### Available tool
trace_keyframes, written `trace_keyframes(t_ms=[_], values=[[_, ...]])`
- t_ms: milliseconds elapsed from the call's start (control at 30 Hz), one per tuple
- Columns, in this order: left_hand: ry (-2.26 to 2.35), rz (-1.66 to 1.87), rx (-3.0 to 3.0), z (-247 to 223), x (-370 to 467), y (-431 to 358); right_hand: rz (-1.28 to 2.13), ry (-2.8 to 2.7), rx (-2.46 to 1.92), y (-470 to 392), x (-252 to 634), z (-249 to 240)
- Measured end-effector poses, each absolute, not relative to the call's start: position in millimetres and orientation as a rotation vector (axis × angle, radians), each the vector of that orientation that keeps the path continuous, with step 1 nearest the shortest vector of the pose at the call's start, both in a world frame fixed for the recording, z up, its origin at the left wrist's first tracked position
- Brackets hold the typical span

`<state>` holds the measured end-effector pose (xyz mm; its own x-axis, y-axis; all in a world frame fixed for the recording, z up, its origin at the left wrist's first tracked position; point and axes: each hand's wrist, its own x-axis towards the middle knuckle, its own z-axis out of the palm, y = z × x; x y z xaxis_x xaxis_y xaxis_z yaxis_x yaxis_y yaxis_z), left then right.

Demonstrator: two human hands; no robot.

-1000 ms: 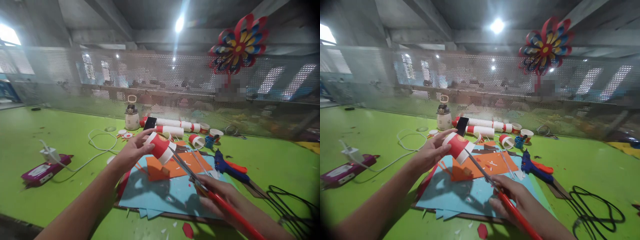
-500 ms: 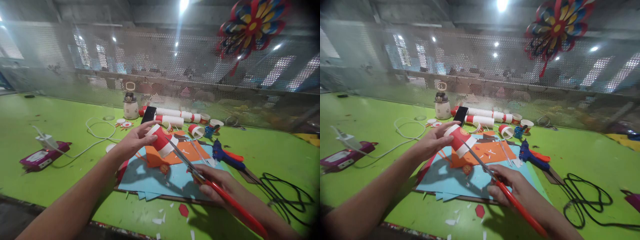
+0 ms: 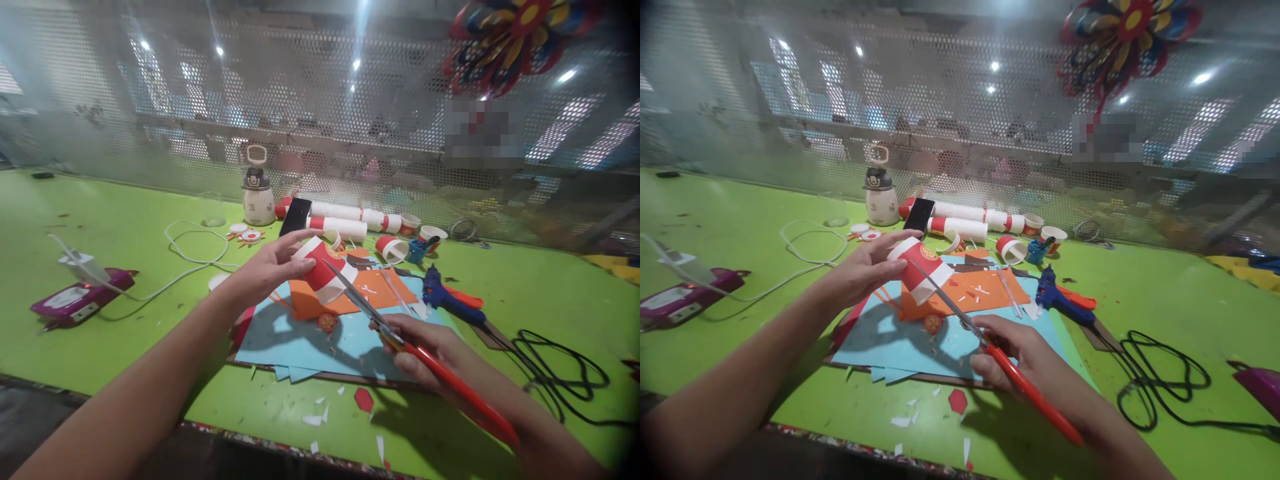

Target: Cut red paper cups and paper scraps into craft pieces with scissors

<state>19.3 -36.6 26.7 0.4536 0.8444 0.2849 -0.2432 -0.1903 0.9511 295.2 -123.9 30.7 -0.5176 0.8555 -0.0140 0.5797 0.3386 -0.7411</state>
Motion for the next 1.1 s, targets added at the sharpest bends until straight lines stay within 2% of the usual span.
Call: trace_keyframes(t_ms=[233, 367, 533, 733, 933, 1100], values=[[0.582, 1.118, 1.415, 26.5, 21.4, -36.6, 0.926, -2.304, -1.294, -122.2, 295.4, 30.7], [0.581, 1.291, 1.294, 32.8, 19.3, -33.0, 0.841, -2.287, -1.381, -125.1, 295.8, 35.2], [0.668, 1.542, 1.085, 34.7, 9.0, -20.4, 0.51, -2.217, -1.687, -114.6, 298.2, 26.2], [0.679, 1.511, 0.986, 29.8, 10.7, -16.8, 0.162, -2.297, -1.923, -96.7, 306.4, -5.0], [0.653, 1.463, 1.084, 30.9, 14.6, -22.4, -0.155, -2.58, -1.785, -104.6, 299.1, 10.3], [0.648, 1.41, 1.105, 28.7, 16.6, -23.9, -0.305, -2.831, -1.337, -96.5, 258.7, 15.5]])
